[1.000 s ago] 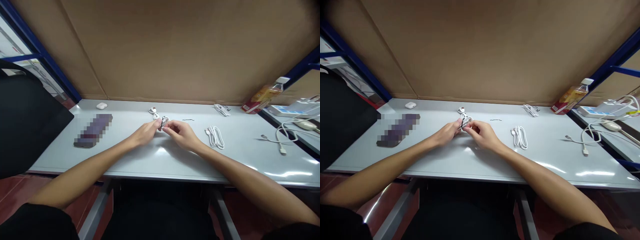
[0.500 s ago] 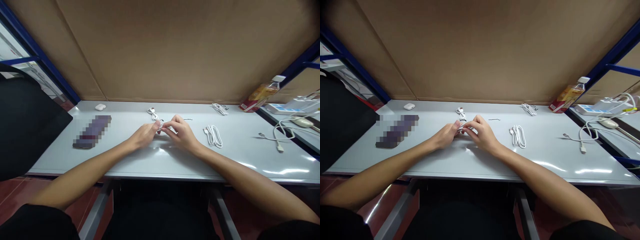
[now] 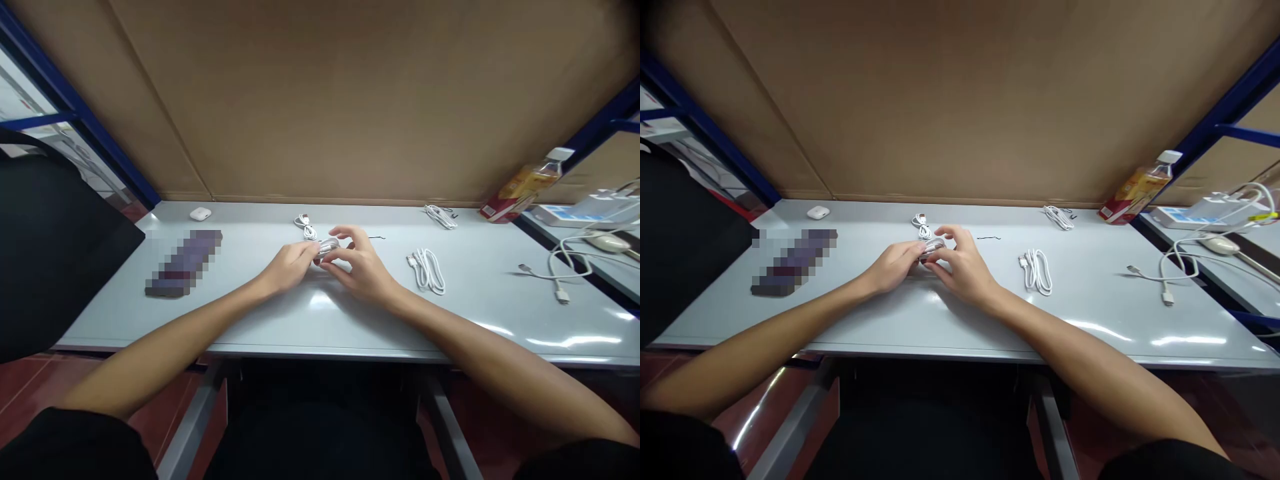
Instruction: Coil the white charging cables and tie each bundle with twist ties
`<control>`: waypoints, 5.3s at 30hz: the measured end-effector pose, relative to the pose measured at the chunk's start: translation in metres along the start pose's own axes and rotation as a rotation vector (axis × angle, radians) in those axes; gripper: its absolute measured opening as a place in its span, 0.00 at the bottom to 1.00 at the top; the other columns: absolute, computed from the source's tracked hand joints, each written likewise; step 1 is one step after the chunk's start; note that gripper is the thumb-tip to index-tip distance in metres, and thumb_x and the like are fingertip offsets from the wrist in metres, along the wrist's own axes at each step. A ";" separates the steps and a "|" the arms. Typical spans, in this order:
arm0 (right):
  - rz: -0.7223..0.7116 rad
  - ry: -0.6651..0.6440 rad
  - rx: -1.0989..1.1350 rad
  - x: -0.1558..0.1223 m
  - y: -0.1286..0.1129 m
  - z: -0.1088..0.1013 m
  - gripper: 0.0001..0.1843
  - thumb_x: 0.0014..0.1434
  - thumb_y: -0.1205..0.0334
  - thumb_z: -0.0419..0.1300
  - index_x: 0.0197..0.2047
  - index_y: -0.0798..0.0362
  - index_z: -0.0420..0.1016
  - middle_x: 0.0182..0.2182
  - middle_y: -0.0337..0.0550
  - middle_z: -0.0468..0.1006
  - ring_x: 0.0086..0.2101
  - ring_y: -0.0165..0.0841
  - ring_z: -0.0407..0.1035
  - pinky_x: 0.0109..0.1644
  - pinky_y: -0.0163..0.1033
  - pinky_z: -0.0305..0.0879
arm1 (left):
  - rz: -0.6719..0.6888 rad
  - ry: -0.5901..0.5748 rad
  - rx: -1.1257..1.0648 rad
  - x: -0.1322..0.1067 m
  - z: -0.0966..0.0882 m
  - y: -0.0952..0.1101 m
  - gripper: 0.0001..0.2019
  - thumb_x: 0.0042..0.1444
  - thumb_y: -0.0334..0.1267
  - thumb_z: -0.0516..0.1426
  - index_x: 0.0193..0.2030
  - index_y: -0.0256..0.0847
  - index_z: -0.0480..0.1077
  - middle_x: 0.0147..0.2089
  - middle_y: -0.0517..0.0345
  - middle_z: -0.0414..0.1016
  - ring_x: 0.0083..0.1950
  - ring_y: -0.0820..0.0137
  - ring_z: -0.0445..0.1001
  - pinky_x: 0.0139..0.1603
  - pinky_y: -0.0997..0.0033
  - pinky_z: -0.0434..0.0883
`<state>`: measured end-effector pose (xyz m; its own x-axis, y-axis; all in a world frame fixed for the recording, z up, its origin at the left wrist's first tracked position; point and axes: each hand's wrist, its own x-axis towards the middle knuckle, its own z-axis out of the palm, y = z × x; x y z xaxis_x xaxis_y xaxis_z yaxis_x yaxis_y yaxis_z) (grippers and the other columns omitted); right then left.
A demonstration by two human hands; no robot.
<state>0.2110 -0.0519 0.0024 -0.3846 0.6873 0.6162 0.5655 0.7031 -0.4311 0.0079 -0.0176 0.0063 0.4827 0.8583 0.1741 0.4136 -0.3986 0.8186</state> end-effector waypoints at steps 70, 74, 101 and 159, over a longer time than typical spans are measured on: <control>0.364 -0.223 0.348 0.010 -0.008 -0.016 0.20 0.65 0.43 0.61 0.38 0.53 0.78 0.26 0.39 0.74 0.26 0.30 0.62 0.30 0.38 0.56 | -0.159 -0.171 -0.659 0.000 0.001 0.004 0.22 0.68 0.59 0.56 0.46 0.38 0.71 0.23 0.70 0.50 0.20 0.80 0.45 0.19 0.80 0.46; 0.328 -0.251 0.334 0.008 -0.007 -0.014 0.19 0.67 0.44 0.59 0.38 0.53 0.77 0.26 0.38 0.74 0.26 0.30 0.62 0.30 0.38 0.56 | -0.157 -0.204 -0.684 0.000 0.001 0.004 0.27 0.68 0.58 0.56 0.64 0.42 0.68 0.24 0.70 0.51 0.20 0.79 0.45 0.19 0.80 0.47; 0.562 -0.297 0.765 0.010 -0.002 -0.004 0.13 0.60 0.51 0.68 0.35 0.53 0.78 0.24 0.37 0.75 0.25 0.29 0.68 0.28 0.35 0.65 | 0.042 -0.041 -0.419 0.001 0.012 0.001 0.25 0.69 0.60 0.53 0.56 0.38 0.70 0.32 0.62 0.68 0.25 0.77 0.60 0.25 0.76 0.59; -0.364 0.002 -0.171 0.001 -0.005 -0.005 0.14 0.69 0.75 0.54 0.36 0.53 0.77 0.32 0.45 0.83 0.32 0.33 0.74 0.40 0.39 0.70 | 0.075 0.038 -0.284 0.004 -0.014 0.005 0.18 0.63 0.51 0.64 0.52 0.44 0.68 0.25 0.68 0.66 0.22 0.76 0.63 0.23 0.77 0.60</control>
<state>0.2113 -0.0558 0.0080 -0.5805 0.3986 0.7101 0.5062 0.8597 -0.0688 0.0008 -0.0118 0.0184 0.4725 0.8434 0.2558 0.1423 -0.3595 0.9222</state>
